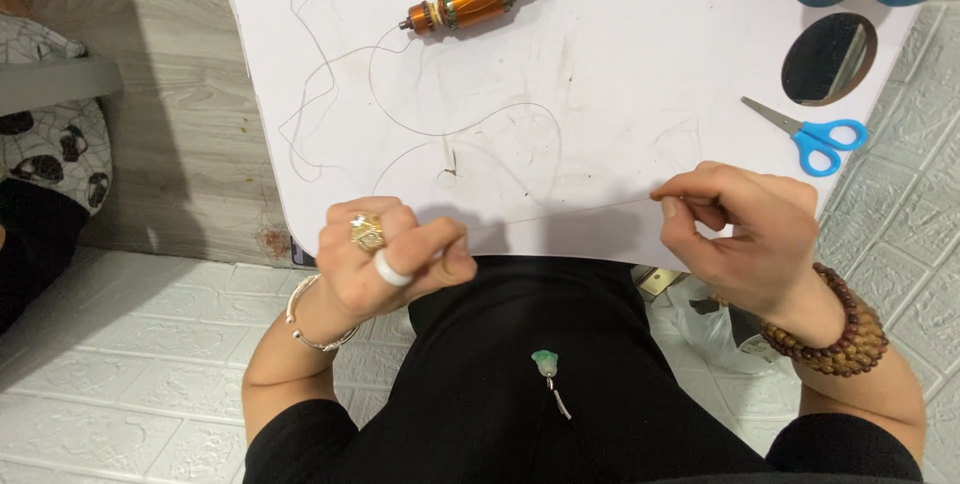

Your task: The person winds thin copper wire around a cylindrical motor component by hand. They repeatedly pull the wire from a spool, wrap it around the component, and adjust the coil with both hands.

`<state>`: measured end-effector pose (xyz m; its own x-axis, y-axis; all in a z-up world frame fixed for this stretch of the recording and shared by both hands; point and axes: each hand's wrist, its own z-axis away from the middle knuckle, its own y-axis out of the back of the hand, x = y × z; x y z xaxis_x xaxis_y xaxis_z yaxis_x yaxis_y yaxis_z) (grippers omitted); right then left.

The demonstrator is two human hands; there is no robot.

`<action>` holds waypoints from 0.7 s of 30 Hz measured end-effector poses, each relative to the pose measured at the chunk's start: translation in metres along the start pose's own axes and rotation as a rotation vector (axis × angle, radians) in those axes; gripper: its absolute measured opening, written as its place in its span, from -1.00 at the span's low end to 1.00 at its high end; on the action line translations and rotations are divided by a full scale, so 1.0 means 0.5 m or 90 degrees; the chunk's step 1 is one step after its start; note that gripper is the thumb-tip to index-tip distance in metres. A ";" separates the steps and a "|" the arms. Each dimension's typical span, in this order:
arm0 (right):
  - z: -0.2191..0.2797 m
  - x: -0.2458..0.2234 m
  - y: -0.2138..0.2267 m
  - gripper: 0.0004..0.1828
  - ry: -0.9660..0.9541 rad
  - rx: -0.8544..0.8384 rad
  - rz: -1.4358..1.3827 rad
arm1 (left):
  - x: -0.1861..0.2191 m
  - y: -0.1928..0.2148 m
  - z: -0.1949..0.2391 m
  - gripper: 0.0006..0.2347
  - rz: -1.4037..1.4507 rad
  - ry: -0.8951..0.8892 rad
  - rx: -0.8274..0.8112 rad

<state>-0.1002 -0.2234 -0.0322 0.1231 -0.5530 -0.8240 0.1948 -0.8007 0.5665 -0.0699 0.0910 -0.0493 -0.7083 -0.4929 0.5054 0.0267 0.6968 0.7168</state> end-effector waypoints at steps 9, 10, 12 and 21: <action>0.041 0.052 0.061 -0.89 -0.001 0.073 0.134 | -0.017 0.033 0.041 -0.90 -0.110 0.111 0.043; 0.046 0.058 0.065 -0.89 -0.001 0.074 0.134 | -0.016 0.039 0.040 -0.90 -0.110 0.110 0.043; 0.057 0.071 0.073 -0.88 -0.049 0.108 0.138 | -0.014 0.051 0.038 -0.84 -0.034 0.163 0.060; 0.084 0.119 0.113 -0.92 -0.090 0.110 0.172 | -0.061 0.074 0.066 -0.86 0.097 0.144 0.158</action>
<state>-0.1225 -0.3114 -0.0489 0.0093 -0.7666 -0.6421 0.0044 -0.6421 0.7666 -0.0706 0.1489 -0.0540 -0.5342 -0.4573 0.7110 -0.0715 0.8625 0.5010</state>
